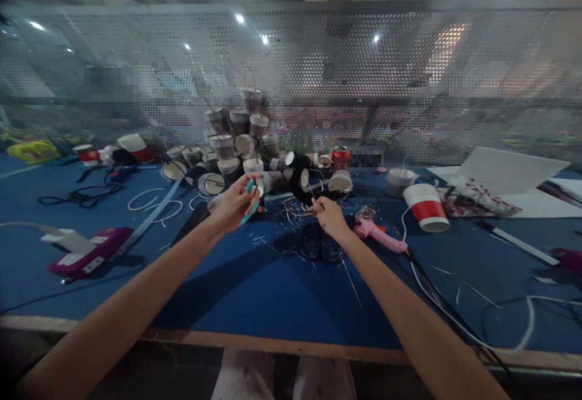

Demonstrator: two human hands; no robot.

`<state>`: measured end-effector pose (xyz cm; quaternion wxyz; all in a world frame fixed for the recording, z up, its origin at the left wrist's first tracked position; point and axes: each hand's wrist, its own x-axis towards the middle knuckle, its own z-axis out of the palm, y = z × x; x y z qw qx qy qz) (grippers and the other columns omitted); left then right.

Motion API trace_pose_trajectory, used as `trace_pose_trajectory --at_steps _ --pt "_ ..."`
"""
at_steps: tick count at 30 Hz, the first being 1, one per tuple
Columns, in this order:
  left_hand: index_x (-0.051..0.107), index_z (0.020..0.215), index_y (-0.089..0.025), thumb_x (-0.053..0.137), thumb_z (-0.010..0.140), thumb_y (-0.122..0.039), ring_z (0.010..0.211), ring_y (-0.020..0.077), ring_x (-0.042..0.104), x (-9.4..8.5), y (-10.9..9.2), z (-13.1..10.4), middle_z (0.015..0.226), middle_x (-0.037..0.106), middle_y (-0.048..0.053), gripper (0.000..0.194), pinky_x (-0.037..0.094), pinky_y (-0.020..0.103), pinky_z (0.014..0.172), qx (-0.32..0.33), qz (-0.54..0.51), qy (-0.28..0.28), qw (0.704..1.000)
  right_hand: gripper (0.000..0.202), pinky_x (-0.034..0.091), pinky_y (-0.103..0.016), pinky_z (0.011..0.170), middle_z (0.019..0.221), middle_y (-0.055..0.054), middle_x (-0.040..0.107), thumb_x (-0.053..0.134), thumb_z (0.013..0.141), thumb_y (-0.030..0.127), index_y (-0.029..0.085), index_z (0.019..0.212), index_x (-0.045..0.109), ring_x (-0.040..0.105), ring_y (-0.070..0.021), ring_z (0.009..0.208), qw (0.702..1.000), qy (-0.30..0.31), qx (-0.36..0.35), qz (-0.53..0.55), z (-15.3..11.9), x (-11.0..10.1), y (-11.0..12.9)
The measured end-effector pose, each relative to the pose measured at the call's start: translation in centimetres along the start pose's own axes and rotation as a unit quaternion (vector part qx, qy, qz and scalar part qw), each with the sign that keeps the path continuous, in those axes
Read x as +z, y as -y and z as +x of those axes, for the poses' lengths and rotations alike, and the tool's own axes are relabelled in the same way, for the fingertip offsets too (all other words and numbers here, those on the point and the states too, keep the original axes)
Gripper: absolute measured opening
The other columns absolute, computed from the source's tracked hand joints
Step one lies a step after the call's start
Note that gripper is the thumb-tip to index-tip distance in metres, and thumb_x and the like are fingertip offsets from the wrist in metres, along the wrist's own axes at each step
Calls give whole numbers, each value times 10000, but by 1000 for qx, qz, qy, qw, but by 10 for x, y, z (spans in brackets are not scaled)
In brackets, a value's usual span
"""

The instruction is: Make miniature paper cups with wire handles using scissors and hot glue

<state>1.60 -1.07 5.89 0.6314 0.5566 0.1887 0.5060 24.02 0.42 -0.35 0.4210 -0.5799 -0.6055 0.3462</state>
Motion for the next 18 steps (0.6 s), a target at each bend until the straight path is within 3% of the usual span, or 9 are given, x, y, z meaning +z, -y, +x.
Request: trace_pose_trajectory --at_steps 4,8,13,18 --pt "415 942 -191 730 649 -361 263 23 435 0 1 1 540 623 -71 462 498 177 428 -23 45 -13 999 193 509 -272 503 1013 -72 669 430 813 286 211 636 418 639 -138 562 999 20 26 42 -4 -11 14" --pt "385 876 -190 746 630 -300 347 85 557 -2 3 1 531 634 -58 451 535 223 484 -30 60 -6 998 179 476 -274 380 971 -66 672 439 824 330 213 689 433 594 -135 414 999 31 23 34 -16 -31 36" --pt "428 858 -165 778 569 -287 359 104 570 -4 4 2 495 628 -43 470 529 225 472 -56 59 10 997 271 426 -261 385 592 1 618 413 864 413 213 730 538 511 -116 333 982 -26 -152 -108 -38 -49 58" --pt "515 774 -124 798 523 -313 377 108 583 -5 1 1 473 620 -20 423 530 218 475 -78 53 11 996 270 428 -266 527 729 -45 657 373 909 328 207 826 599 605 -148 579 908 -91 -333 -238 -56 -51 66"
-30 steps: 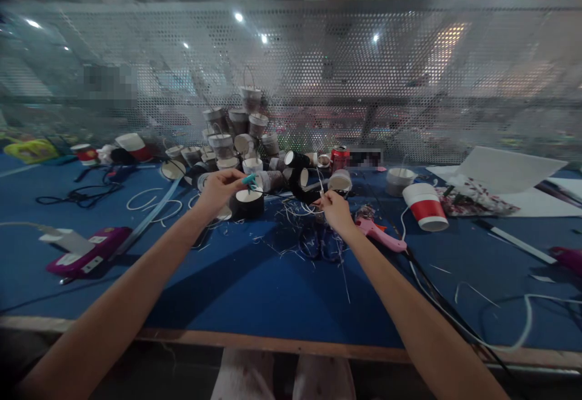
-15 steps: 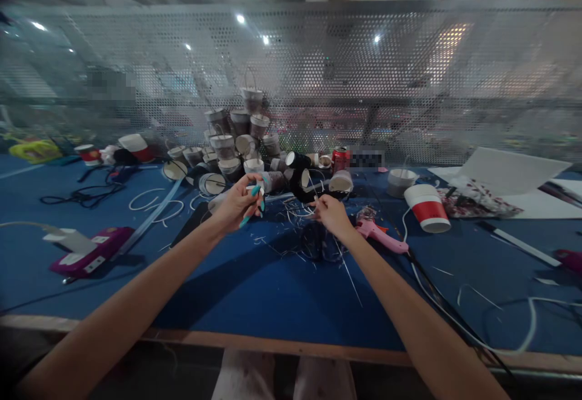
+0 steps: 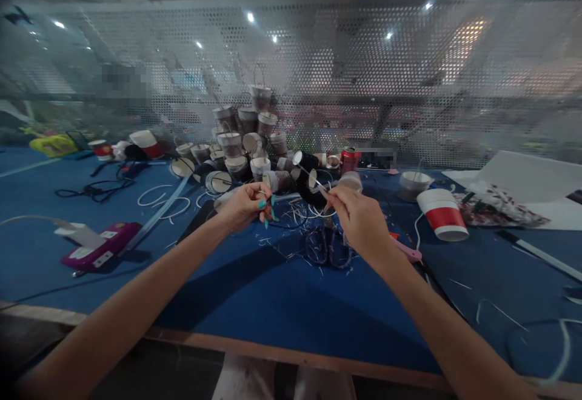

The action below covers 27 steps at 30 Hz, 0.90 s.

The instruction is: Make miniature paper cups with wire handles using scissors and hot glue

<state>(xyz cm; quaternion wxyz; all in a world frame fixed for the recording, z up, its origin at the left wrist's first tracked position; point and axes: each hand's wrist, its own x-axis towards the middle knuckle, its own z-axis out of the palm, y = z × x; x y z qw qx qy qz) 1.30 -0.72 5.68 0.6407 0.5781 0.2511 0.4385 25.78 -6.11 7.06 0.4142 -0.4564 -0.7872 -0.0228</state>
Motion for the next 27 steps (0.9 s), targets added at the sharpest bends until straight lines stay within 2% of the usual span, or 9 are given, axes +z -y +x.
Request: trace_pose_trajectory --at_steps 2,4,9,17,27 --pt "540 851 -122 799 525 -298 374 111 582 2 -2 -1 473 624 -25 452 533 224 475 4 0 -2 1000 244 433 -266 575 804 -60 670 383 909 292 195 874 604 627 -167 701 998 -14 -53 -35 -5 3 3" --pt "547 920 -130 799 526 -287 365 113 578 4 -5 -3 471 625 -33 493 538 234 480 7 4 -4 1000 227 433 -255 583 815 -59 672 395 908 274 185 899 604 628 -160 721 995 -17 -85 -53 -9 8 5" --pt "605 803 -115 807 504 -297 370 122 586 10 -9 -5 447 619 -19 404 518 210 447 30 6 -23 999 250 424 -231 538 797 -57 678 369 919 257 171 896 602 625 -136 665 990 -8 -126 -65 -16 16 5" --pt "678 747 -108 829 450 -295 357 112 574 16 -10 -5 433 611 -17 382 512 203 418 41 12 -64 997 264 458 -241 564 815 -69 683 356 915 225 160 895 611 634 -147 681 988 21 -133 -78 -20 20 5" --pt "684 751 -123 805 488 -285 356 107 565 15 -9 -6 412 588 -33 331 534 233 465 55 34 -76 995 325 471 -244 583 802 -73 681 323 929 272 167 882 626 633 -149 679 988 40 -115 -93 -20 22 5"
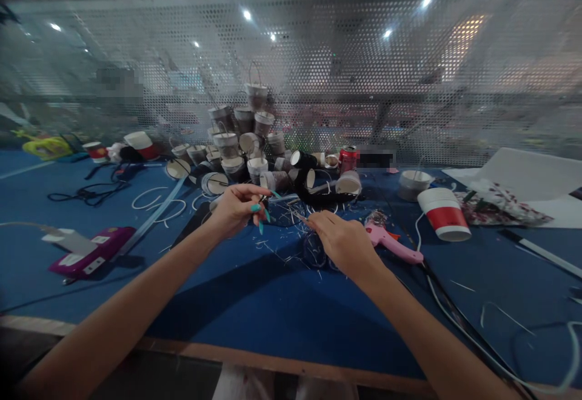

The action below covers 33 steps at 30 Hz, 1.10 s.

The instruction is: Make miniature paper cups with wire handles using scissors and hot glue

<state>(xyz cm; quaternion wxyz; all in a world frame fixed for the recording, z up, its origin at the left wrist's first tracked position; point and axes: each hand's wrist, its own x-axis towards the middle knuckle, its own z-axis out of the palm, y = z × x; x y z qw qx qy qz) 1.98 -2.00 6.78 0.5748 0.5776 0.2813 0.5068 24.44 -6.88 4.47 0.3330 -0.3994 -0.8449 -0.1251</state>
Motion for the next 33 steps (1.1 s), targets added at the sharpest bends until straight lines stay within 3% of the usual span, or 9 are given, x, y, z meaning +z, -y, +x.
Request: trace_pose_trajectory --at_steps 13,27,33 --pt "692 756 -132 804 499 -312 360 105 563 0 1 -1 421 585 -34 334 547 253 499 8 9 9 1000 306 437 -244 545 794 -69 673 328 925 258 172 864 615 625 -153 671 1000 15 6 -12 0 3 -2" --pt "695 735 -135 791 534 -226 357 100 567 1 0 -1 446 603 -32 240 526 220 456 14 -21 36 999 280 430 -258 556 819 -73 673 325 902 181 178 845 599 620 -163 670 1000 26 16 -7 -1 5 -3" --pt "592 1107 -147 747 586 -132 379 96 573 -1 0 -2 444 582 -70 544 548 239 523 18 15 50 998 217 471 -266 612 798 -55 687 415 896 230 175 870 624 634 -161 664 998 -5 52 40 1 3 0"
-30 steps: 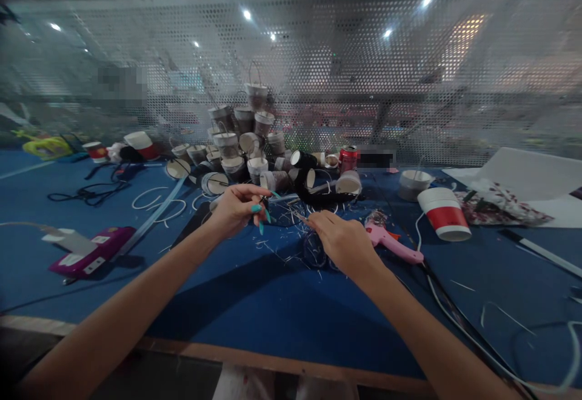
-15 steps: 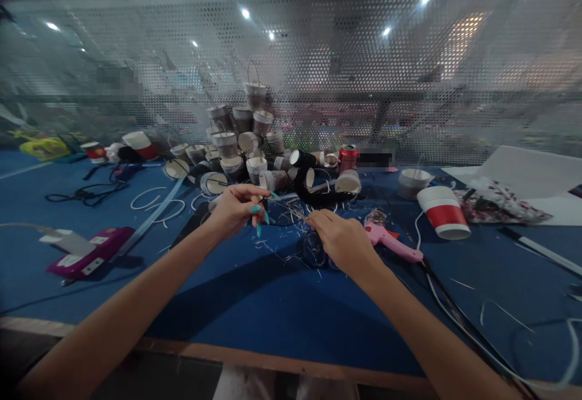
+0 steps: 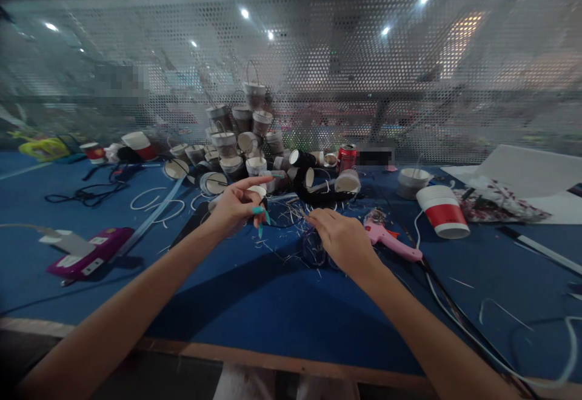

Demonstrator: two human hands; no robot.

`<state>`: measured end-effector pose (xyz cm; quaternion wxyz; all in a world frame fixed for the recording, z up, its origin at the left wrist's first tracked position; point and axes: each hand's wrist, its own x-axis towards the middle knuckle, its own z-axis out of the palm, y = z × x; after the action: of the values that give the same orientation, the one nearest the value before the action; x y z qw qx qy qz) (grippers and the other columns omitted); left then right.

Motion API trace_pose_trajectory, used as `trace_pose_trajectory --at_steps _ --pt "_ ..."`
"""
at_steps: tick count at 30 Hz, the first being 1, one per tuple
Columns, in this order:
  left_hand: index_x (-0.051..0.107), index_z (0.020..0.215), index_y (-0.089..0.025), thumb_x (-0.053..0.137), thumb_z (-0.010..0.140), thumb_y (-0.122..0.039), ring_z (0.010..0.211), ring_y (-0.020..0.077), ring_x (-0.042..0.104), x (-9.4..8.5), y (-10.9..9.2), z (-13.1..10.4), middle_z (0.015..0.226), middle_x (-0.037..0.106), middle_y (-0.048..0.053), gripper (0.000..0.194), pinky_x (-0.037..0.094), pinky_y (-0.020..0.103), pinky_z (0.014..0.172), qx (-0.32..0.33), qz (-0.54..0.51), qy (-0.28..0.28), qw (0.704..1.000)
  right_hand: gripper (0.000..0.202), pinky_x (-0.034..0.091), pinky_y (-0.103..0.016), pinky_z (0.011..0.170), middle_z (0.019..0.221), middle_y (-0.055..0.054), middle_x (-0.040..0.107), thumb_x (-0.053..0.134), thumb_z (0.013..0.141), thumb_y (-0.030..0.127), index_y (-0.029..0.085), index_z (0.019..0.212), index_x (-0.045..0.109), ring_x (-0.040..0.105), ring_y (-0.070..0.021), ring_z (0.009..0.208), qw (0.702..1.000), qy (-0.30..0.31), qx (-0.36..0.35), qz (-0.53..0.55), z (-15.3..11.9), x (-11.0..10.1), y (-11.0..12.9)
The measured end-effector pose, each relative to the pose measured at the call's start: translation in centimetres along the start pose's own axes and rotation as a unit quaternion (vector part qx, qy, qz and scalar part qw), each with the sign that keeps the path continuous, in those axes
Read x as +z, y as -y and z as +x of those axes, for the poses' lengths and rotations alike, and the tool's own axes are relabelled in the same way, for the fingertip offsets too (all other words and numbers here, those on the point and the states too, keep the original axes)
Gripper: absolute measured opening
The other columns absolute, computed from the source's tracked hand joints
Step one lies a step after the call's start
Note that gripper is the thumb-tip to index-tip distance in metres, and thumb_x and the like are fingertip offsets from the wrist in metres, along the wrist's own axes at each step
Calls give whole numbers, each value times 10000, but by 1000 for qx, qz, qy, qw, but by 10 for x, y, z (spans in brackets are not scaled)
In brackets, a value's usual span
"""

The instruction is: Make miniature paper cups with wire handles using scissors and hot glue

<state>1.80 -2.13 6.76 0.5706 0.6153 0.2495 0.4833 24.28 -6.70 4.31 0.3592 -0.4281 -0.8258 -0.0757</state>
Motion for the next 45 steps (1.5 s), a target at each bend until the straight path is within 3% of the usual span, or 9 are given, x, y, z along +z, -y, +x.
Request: trace_pose_trajectory --at_steps 6,14,22,32,45 --pt "528 1180 -120 728 605 -123 434 117 604 1 -2 -2 475 592 -61 608 548 245 528 -11 42 17 999 184 518 -280 710 873 -53 708 484 856 170 170 878 666 657 -171 814 997 -72 -21 21 2 -3 6" --pt "602 1031 -129 757 560 -132 532 98 606 1 -1 1 496 588 -52 496 505 195 547 -4 75 -59 995 185 534 -293 776 885 -28 717 530 821 144 179 888 698 665 -164 831 992 -123 3 3 2 -6 17" --pt "608 1024 -144 759 560 -141 596 106 612 -1 5 2 524 576 -52 487 511 218 606 -6 91 -62 994 187 546 -302 734 857 -13 719 543 798 128 195 843 711 674 -169 795 990 -134 33 1 6 -1 13" --pt "609 1020 -158 757 585 -197 570 80 584 -4 9 4 542 579 -53 461 485 180 564 -1 125 -69 990 166 544 -304 728 841 -5 720 575 779 142 218 824 715 674 -169 784 988 -146 51 23 5 5 12" --pt "617 987 -146 744 570 -145 619 95 614 1 7 4 514 542 -70 436 502 213 645 -20 126 -76 989 125 537 -297 674 775 -5 722 608 753 149 217 754 714 674 -172 723 984 -166 62 -2 8 7 12"
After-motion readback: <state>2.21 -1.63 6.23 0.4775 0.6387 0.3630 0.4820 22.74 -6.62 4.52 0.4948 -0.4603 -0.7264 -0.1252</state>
